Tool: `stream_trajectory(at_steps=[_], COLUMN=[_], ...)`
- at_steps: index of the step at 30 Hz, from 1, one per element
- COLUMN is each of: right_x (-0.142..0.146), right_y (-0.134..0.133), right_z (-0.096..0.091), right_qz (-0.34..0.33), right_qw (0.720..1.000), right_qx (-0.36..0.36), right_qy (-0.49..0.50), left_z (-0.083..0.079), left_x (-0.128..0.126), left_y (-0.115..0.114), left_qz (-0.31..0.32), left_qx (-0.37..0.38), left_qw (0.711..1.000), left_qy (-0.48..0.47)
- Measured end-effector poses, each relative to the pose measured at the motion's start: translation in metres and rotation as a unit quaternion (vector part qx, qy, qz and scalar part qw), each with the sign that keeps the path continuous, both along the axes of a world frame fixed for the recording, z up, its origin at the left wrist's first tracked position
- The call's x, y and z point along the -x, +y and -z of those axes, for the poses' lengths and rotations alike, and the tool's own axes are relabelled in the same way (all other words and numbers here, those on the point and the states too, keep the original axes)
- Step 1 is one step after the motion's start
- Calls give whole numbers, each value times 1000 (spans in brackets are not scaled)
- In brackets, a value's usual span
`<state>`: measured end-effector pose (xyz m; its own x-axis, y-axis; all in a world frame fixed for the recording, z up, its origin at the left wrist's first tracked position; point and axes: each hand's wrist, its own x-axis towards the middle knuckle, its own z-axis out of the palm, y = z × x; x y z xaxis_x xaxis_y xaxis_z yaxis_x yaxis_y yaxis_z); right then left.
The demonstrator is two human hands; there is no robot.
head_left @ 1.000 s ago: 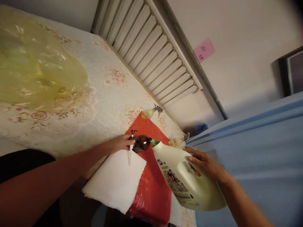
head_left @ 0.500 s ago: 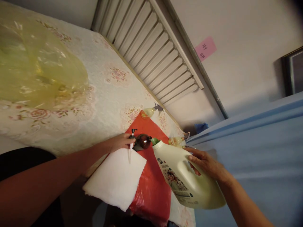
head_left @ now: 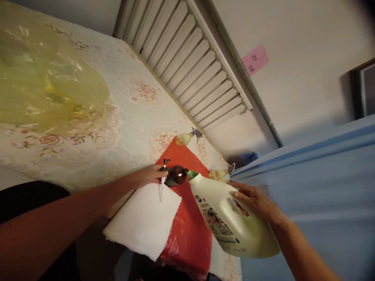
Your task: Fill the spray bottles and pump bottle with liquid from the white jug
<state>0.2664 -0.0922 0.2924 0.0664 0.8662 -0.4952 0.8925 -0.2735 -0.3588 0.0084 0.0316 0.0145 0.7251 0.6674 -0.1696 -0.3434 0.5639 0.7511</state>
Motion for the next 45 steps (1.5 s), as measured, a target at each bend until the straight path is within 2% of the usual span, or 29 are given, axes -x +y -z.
stream_trajectory(at_steps=[12,25,36,45], right_x=[0,2,3,3], right_y=[1,0,0,0], right_z=[-1,-1,-2,-1], right_qz=[4,14,12,13], right_qw=[1000,1000,1000,1000], right_qx=[3,4,2,0], right_qy=[-4,-3,-6,-5], left_z=[0,-15,-11,-15], left_x=[1,7,6,8], left_y=[-1,-5,-4,-5], left_qz=[-5,14,7,7], left_qx=[-10,-9,-14,-14], left_qw=[1000,1000,1000,1000], left_qy=[8,-21,-21,-25])
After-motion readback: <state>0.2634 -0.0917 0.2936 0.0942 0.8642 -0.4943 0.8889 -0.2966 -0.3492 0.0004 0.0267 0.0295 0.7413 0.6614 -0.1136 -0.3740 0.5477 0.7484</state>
